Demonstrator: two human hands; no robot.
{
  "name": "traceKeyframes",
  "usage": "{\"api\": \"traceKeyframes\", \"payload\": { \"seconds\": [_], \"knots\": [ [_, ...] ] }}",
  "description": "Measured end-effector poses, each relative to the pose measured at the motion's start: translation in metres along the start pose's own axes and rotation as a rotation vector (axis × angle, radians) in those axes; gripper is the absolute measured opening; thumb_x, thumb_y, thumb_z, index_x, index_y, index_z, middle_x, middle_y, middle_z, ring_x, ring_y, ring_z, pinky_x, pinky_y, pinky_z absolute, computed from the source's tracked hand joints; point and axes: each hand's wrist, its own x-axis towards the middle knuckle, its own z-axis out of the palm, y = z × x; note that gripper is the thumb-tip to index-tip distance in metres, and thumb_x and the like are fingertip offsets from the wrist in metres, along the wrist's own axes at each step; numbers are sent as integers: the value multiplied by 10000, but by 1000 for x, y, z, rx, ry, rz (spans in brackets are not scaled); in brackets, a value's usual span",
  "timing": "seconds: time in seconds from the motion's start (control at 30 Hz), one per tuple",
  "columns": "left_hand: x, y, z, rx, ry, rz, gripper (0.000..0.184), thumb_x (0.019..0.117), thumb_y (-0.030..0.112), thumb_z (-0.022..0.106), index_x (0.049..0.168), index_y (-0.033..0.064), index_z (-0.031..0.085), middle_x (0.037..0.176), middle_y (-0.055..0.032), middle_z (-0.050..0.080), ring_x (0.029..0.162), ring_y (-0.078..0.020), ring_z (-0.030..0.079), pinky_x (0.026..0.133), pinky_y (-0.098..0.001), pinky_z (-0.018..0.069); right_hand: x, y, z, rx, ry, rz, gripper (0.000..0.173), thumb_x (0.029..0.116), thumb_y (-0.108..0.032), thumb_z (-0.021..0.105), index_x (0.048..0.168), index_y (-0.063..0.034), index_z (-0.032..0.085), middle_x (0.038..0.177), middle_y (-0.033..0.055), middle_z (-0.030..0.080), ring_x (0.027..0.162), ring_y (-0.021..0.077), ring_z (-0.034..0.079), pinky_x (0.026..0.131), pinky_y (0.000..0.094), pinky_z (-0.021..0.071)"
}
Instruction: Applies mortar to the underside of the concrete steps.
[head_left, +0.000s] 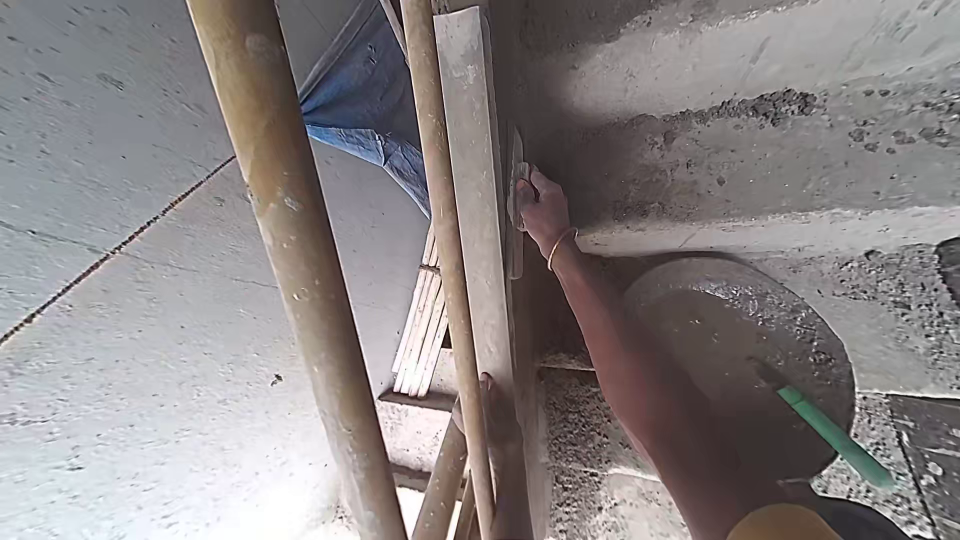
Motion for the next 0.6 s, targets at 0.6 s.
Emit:
{"api": "traceKeyframes", "payload": {
  "seconds": [0.6],
  "knots": [
    [2, -18, -3, 28, -17, 26, 192, 1053, 222, 573, 1073, 56, 666, 880, -42, 688, 797, -121, 676, 740, -321, 588, 5, 36, 6, -19, -53, -54, 558, 1114, -417, 386, 1644, -280, 277, 1524, 106, 540, 1271, 350, 616, 1002, 606, 513]
  ]
}}
